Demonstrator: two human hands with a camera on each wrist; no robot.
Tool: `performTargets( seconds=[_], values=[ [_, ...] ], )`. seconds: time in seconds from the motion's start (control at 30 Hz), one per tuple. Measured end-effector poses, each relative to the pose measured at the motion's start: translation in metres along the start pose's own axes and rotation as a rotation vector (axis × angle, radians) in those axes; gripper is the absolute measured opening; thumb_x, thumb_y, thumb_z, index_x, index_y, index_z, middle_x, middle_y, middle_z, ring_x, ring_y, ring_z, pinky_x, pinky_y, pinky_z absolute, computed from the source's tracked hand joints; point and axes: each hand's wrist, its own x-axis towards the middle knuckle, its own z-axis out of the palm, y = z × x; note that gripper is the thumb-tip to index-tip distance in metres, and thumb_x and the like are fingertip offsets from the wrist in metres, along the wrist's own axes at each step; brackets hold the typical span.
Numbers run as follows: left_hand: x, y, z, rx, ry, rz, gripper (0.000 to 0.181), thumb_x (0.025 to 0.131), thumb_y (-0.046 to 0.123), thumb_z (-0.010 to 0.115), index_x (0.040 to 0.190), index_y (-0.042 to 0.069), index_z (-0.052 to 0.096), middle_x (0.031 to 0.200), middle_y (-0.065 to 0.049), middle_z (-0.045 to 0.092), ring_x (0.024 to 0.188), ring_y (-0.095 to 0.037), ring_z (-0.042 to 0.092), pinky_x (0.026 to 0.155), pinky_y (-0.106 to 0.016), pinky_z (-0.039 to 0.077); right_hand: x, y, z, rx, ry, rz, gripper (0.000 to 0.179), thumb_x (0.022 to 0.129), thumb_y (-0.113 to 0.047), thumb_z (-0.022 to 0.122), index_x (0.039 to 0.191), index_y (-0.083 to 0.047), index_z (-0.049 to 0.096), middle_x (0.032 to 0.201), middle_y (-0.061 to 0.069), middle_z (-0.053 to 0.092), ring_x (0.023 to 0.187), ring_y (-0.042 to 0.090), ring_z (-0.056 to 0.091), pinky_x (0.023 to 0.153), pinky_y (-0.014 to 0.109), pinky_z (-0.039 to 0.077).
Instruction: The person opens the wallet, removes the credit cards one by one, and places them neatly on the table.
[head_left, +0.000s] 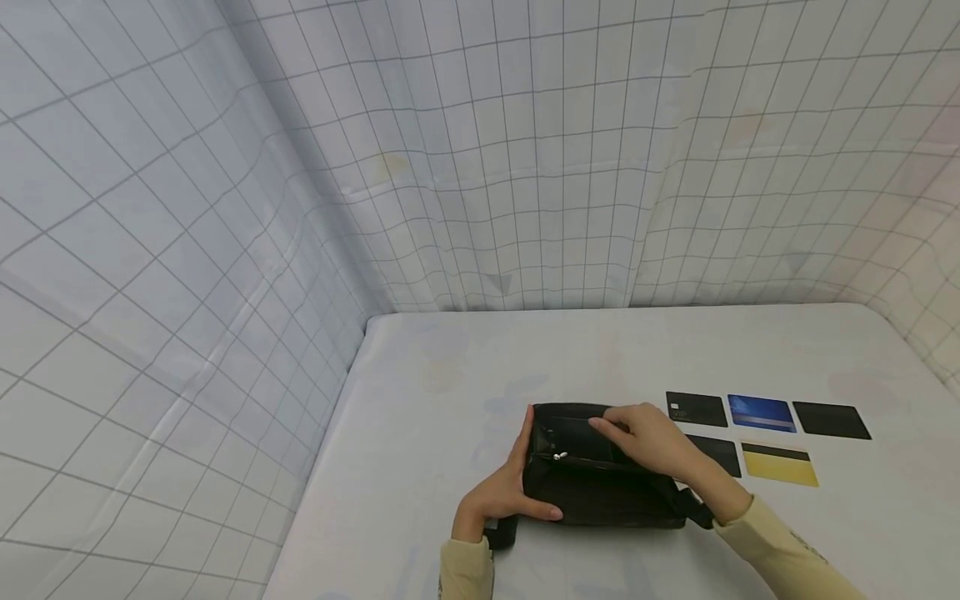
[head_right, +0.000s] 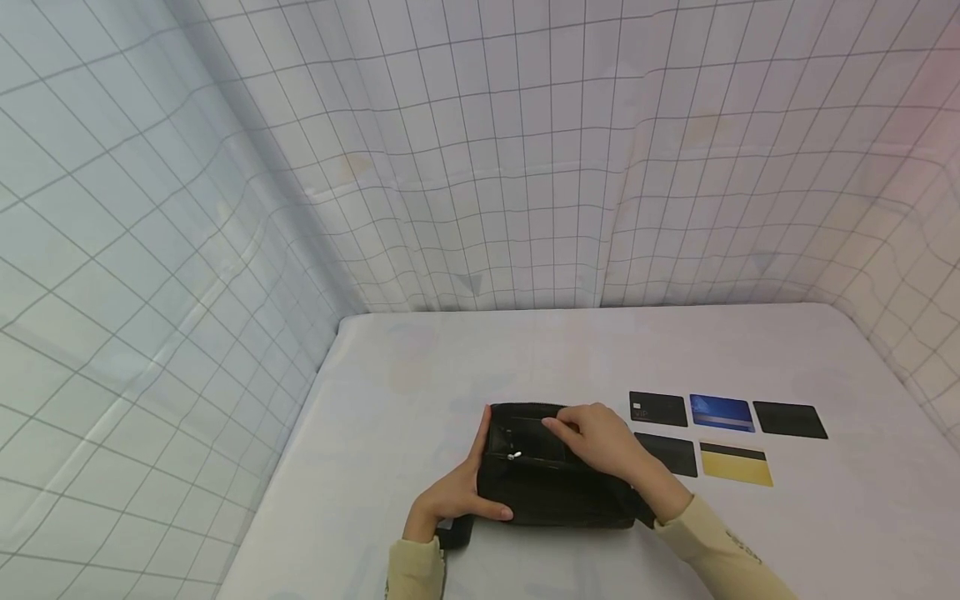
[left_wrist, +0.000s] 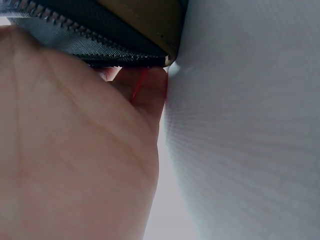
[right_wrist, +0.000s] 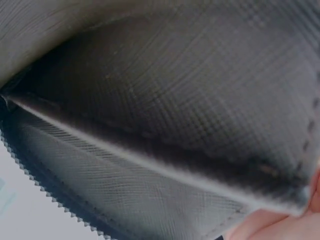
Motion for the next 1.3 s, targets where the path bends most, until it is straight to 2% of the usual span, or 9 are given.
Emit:
performTargets(
  seconds=[0.23, 0.43, 0.8, 1.03, 1.3],
  values=[
    [0.001, 0.000, -0.001, -0.029, -0.001, -0.009, 0.127, 0.067, 0.048, 0.080, 0.143, 0.039, -0.022, 0.152, 0.013, -0.019, 0.141, -0.023, -0.010, 0.106, -0.062, 0.013, 0.000, 0.003, -0.001, 0.045, 0.009, -0.016, 0.042, 0.094, -0.044, 0.048, 0.062, -0.017, 0.049, 0.053, -0.011, 0.029, 0.045, 0.002, 0.029, 0.046, 0.020, 0.030],
    [0.001, 0.000, -0.001, -0.016, 0.002, -0.006, 0.128, 0.066, 0.046, 0.080, 0.142, 0.039, -0.022, 0.152, 0.013, -0.019, 0.141, -0.022, -0.008, 0.106, -0.061, 0.014, -0.002, 0.003, -0.004, 0.074, 0.041, -0.013, 0.041, 0.094, -0.046, 0.047, 0.064, -0.018, 0.050, 0.054, -0.010, 0.030, 0.046, 0.002, 0.028, 0.046, 0.021, 0.029],
    [0.001, 0.000, -0.001, -0.041, 0.004, -0.007, 0.128, 0.066, 0.044, 0.081, 0.143, 0.040, -0.022, 0.152, 0.014, -0.017, 0.142, -0.022, -0.007, 0.106, -0.060, 0.016, -0.005, 0.003, -0.011, 0.050, 0.132, -0.024, 0.040, 0.094, -0.041, 0.051, 0.061, -0.020, 0.045, 0.053, -0.011, 0.028, 0.047, 0.003, 0.026, 0.046, 0.021, 0.027],
    [0.000, -0.001, 0.000, -0.023, 0.005, -0.005, 0.130, 0.066, 0.048, 0.080, 0.145, 0.030, -0.022, 0.152, 0.014, -0.018, 0.142, -0.023, -0.008, 0.105, -0.062, 0.015, -0.009, 0.004, -0.015, 0.024, 0.194, -0.048, 0.040, 0.094, -0.039, 0.053, 0.059, -0.021, 0.044, 0.054, -0.012, 0.025, 0.047, 0.002, 0.025, 0.047, 0.022, 0.028],
    [0.000, -0.001, 0.000, -0.014, 0.015, -0.009, 0.129, 0.066, 0.048, 0.080, 0.144, 0.035, -0.021, 0.152, 0.014, -0.019, 0.142, -0.021, -0.009, 0.106, -0.062, 0.014, -0.014, 0.006, -0.023, 0.017, 0.270, -0.072, 0.038, 0.093, -0.033, 0.055, 0.059, -0.021, 0.045, 0.054, -0.013, 0.025, 0.047, 0.001, 0.025, 0.047, 0.022, 0.027]
  ],
)
